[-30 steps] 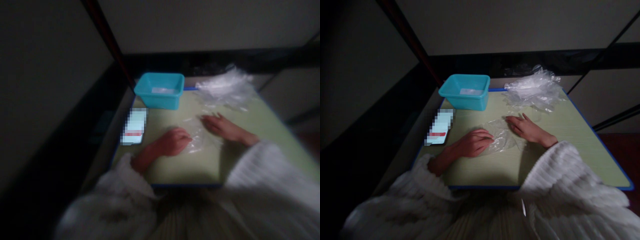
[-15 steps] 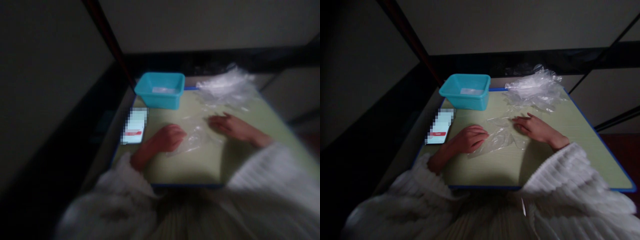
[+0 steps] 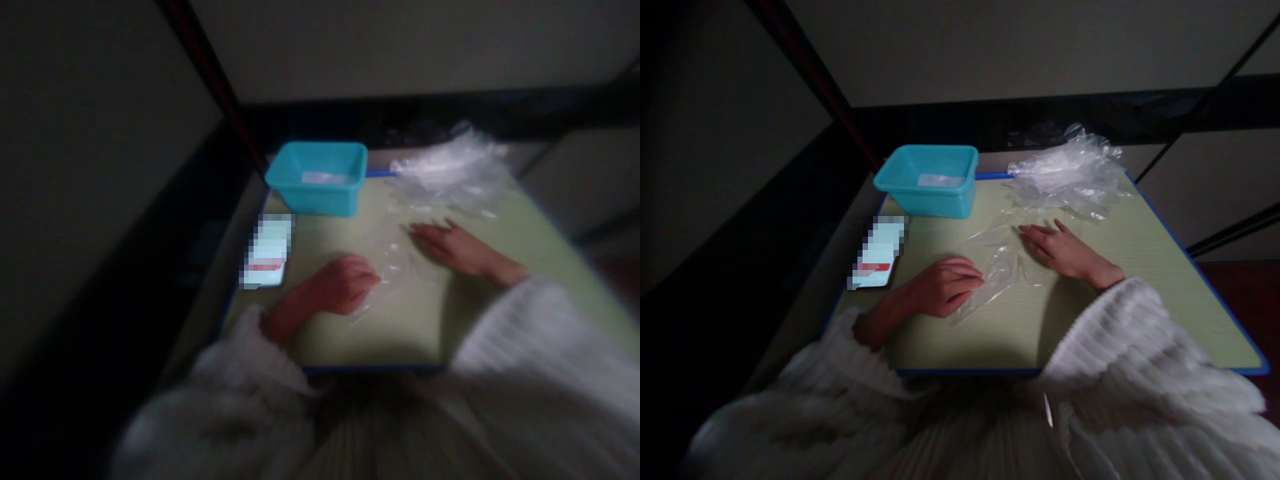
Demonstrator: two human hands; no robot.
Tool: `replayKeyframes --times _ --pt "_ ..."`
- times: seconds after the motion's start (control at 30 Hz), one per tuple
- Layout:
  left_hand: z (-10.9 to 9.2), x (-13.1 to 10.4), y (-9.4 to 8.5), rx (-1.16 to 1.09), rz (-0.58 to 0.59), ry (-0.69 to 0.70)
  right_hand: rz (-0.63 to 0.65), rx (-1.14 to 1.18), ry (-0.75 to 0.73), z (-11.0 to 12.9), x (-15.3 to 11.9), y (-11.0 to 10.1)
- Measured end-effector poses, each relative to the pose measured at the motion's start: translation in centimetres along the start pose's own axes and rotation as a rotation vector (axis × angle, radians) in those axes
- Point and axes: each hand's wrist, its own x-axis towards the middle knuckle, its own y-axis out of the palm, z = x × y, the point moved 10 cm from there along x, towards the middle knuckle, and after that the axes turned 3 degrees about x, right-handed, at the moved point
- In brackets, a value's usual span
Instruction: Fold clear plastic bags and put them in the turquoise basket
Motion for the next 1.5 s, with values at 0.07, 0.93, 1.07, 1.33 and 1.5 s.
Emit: replayKeyframes --times 0.07,0.93,1.07,1.33,1.5 --pt "-0.4 0.2 -0.1 -0.016 -0.006 0.006 -0.004 -0.002 0.003 -0.1 0.1 0.2" --pt "-6.0 1.2 2.2 -0.144 0.142 0.146 0.074 0.129 -0.186 5.0 3.2 2.3" --pt "-6.0 1.2 1.7 -0.148 0.078 0.167 0.087 0.189 -0.166 4.2 2.6 1.3" --pt "3.5 -0.5 -1.9 0.122 -0.213 -0.308 0.114 0.484 -0.09 0.3 -1.6 -2.4" --pt "7.0 -1.6 -1.0 0.189 -0.105 -0.503 0.242 0.549 -0.09 1.0 -2.5 -1.0"
